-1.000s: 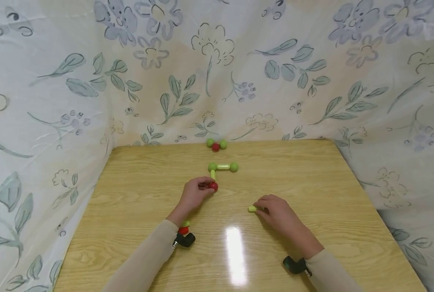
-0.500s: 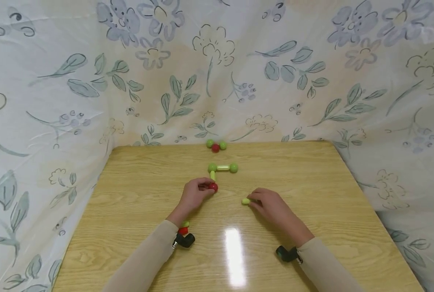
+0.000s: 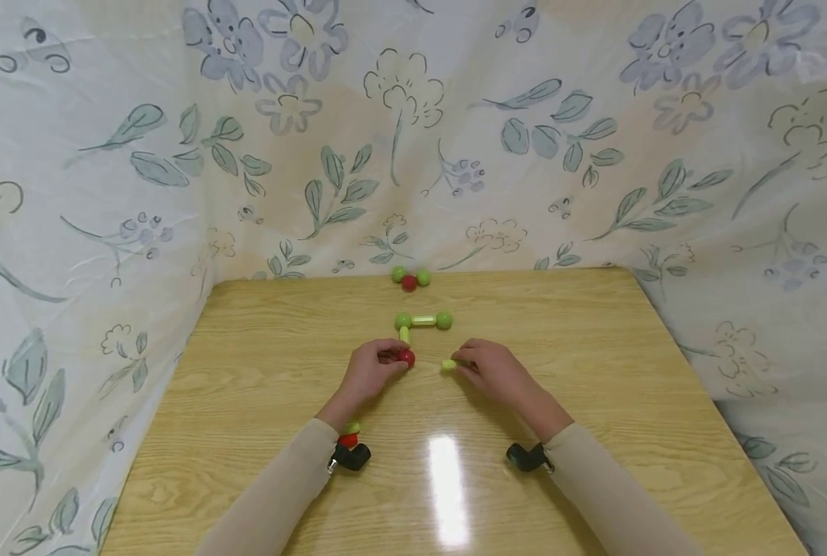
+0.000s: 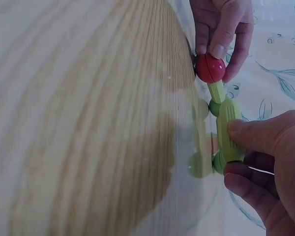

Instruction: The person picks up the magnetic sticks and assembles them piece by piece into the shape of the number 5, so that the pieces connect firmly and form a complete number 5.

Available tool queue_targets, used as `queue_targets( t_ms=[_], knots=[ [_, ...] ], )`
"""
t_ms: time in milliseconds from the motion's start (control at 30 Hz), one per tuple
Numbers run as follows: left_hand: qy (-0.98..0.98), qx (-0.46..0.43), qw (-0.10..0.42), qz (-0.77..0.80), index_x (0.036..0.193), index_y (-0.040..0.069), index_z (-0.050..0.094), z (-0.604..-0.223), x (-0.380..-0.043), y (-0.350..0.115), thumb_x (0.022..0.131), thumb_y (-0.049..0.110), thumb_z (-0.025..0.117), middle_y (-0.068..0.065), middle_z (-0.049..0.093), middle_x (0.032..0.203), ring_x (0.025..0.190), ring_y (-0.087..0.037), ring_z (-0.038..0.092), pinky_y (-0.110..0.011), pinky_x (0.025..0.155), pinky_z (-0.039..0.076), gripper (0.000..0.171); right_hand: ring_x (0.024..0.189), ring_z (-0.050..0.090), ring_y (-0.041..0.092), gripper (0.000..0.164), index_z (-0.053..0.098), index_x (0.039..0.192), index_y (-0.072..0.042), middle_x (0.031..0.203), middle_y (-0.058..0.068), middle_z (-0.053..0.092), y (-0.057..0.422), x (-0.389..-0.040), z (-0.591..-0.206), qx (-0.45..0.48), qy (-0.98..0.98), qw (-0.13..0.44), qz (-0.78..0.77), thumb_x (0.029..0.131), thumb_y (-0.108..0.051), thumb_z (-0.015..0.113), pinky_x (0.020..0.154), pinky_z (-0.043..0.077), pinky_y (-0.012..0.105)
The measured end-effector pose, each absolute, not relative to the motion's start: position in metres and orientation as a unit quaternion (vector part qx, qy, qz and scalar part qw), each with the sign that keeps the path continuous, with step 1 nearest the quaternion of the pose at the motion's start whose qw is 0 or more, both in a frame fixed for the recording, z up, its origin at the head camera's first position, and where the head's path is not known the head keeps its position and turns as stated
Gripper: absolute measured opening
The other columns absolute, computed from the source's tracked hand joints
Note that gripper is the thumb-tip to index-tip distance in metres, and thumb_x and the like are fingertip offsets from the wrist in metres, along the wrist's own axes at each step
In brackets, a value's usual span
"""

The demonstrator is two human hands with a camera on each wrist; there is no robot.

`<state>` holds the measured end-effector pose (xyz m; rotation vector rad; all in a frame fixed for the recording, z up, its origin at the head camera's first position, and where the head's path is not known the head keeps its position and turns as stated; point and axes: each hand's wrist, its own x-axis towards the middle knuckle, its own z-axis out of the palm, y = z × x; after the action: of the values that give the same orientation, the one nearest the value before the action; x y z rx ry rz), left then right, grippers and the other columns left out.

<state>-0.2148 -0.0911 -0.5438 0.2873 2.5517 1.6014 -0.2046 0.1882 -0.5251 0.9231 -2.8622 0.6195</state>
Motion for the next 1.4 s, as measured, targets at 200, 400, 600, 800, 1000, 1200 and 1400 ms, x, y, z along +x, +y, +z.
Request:
queue_targets(
  t_ms=[200, 400, 600, 800, 1000, 1200, 1400],
  knots=[
    [0.843, 0.093, 0.058, 0.526, 0.12, 0.008, 0.081, -0.543, -0.215, -0.092, 0.095, 0.005, 0.084, -0.004, 0.075, 0.109, 0.095, -0.018, 0.071, -0.038, 0.088, 0.061, 0.025, 0.101, 0.071, 0.021, 0.02, 0.081, 0.119, -0.006, 0.113, 0.004, 0.075, 0.175, -0.215, -0.52, 0.298, -0.932, 0.019, 0.206, 0.101, -0.013, 0.08, 0.09, 0.06, 0.04],
    [0.844, 0.094, 0.058, 0.524, 0.119, 0.008, 0.082, -0.544, -0.217, -0.092, 0.095, 0.005, 0.085, -0.003, 0.075, 0.106, 0.094, -0.018, 0.071, -0.038, 0.089, 0.061, 0.024, 0.1, 0.07, 0.02, 0.018, 0.082, 0.117, -0.007, 0.11, 0.004, 0.075, 0.162, -0.225, -0.521, 0.3, -0.932, 0.023, 0.201, 0.101, -0.014, 0.081, 0.09, 0.059, 0.04],
    [0.844, 0.099, 0.055, 0.525, 0.118, 0.008, 0.082, -0.545, -0.217, -0.091, 0.095, 0.005, 0.085, -0.003, 0.077, 0.106, 0.094, -0.018, 0.071, -0.037, 0.087, 0.061, 0.023, 0.096, 0.069, 0.02, 0.017, 0.082, 0.115, -0.006, 0.108, 0.005, 0.075, 0.154, -0.23, -0.523, 0.304, -0.93, 0.015, 0.205, 0.1, -0.013, 0.082, 0.086, 0.059, 0.04],
    [0.842, 0.099, 0.055, 0.527, 0.117, 0.008, 0.082, -0.544, -0.217, -0.091, 0.095, 0.005, 0.085, -0.003, 0.077, 0.105, 0.093, -0.018, 0.071, -0.038, 0.087, 0.062, 0.023, 0.095, 0.068, 0.019, 0.016, 0.082, 0.114, -0.005, 0.107, 0.004, 0.074, 0.149, -0.233, -0.527, 0.31, -0.929, 0.012, 0.2, 0.1, -0.012, 0.081, 0.084, 0.059, 0.038],
    [0.838, 0.102, 0.055, 0.533, 0.117, 0.008, 0.082, -0.545, -0.217, -0.091, 0.096, 0.006, 0.084, -0.001, 0.077, 0.103, 0.092, -0.017, 0.071, -0.039, 0.087, 0.061, 0.021, 0.098, 0.07, 0.021, 0.016, 0.082, 0.114, -0.005, 0.109, 0.005, 0.074, 0.146, -0.235, -0.53, 0.317, -0.926, 0.01, 0.202, 0.1, -0.012, 0.081, 0.088, 0.059, 0.039],
    [0.838, 0.103, 0.052, 0.533, 0.117, 0.008, 0.082, -0.545, -0.216, -0.09, 0.096, 0.006, 0.084, -0.001, 0.076, 0.104, 0.092, -0.017, 0.07, -0.038, 0.087, 0.061, 0.02, 0.098, 0.07, 0.02, 0.016, 0.082, 0.114, -0.004, 0.107, 0.004, 0.074, 0.143, -0.236, -0.531, 0.324, -0.924, 0.015, 0.203, 0.099, -0.01, 0.081, 0.088, 0.06, 0.039],
    [0.843, 0.105, 0.05, 0.524, 0.123, 0.006, 0.08, -0.544, -0.214, -0.091, 0.097, 0.006, 0.083, -0.005, 0.077, 0.113, 0.095, -0.018, 0.071, -0.037, 0.087, 0.061, 0.025, 0.092, 0.067, 0.017, 0.016, 0.082, 0.113, -0.004, 0.106, 0.003, 0.074, 0.143, -0.235, -0.53, 0.322, -0.925, 0.014, 0.203, 0.099, -0.01, 0.082, 0.083, 0.059, 0.036]
  ],
)
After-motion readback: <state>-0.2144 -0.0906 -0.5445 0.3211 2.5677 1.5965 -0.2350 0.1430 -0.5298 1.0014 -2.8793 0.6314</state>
